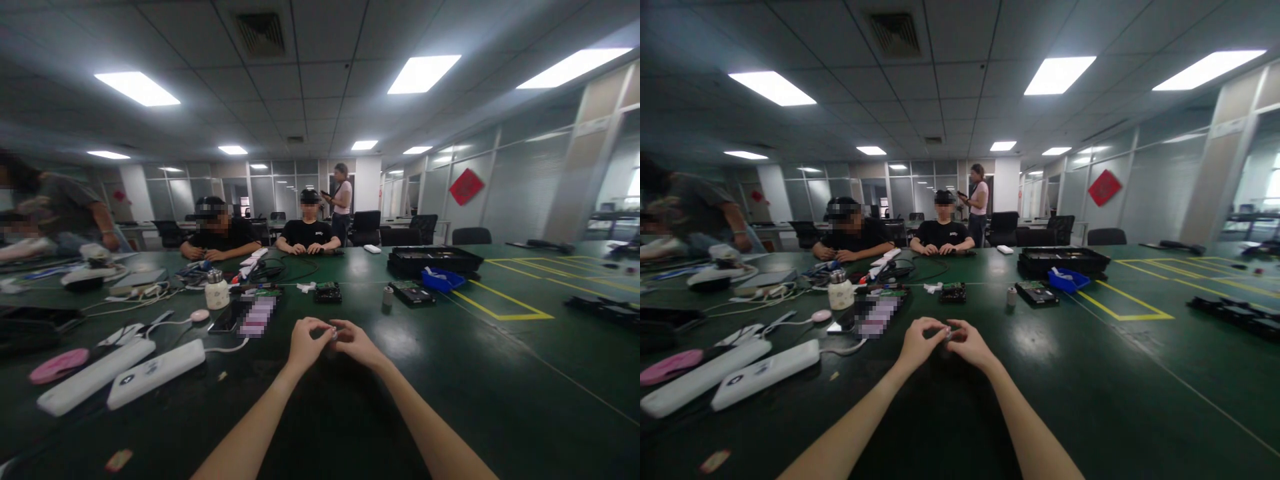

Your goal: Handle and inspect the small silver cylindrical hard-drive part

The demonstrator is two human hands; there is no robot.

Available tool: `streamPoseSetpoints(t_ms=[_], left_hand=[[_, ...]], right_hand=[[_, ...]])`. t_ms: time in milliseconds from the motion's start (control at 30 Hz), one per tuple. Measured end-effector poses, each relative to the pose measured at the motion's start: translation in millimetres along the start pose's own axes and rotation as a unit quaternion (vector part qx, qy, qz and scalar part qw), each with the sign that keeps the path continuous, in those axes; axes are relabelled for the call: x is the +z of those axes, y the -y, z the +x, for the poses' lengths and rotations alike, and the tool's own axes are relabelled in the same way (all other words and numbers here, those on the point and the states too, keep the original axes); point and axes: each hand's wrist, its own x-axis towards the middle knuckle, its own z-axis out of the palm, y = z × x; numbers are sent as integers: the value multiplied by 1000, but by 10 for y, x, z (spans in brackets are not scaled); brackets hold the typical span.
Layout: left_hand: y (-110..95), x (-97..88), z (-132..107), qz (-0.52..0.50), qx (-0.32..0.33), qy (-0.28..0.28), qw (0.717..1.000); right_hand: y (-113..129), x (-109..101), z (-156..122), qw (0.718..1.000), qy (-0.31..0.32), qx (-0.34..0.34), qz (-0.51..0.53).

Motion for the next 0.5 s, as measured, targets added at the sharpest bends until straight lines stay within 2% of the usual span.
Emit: streamPoseSetpoints(t_ms=[167,367,500], left_hand=[[134,-102,72,48,-37,-24,998],[450,-172,25,125,-89,73,985],[498,-151,-5,151,-92,98,979]], right_hand=[[-5,35,-27,1000,-12,-13,-12],[-21,61,-18,1000,-3,-19,2],[-35,67,-9,1000,-3,-22,4]])
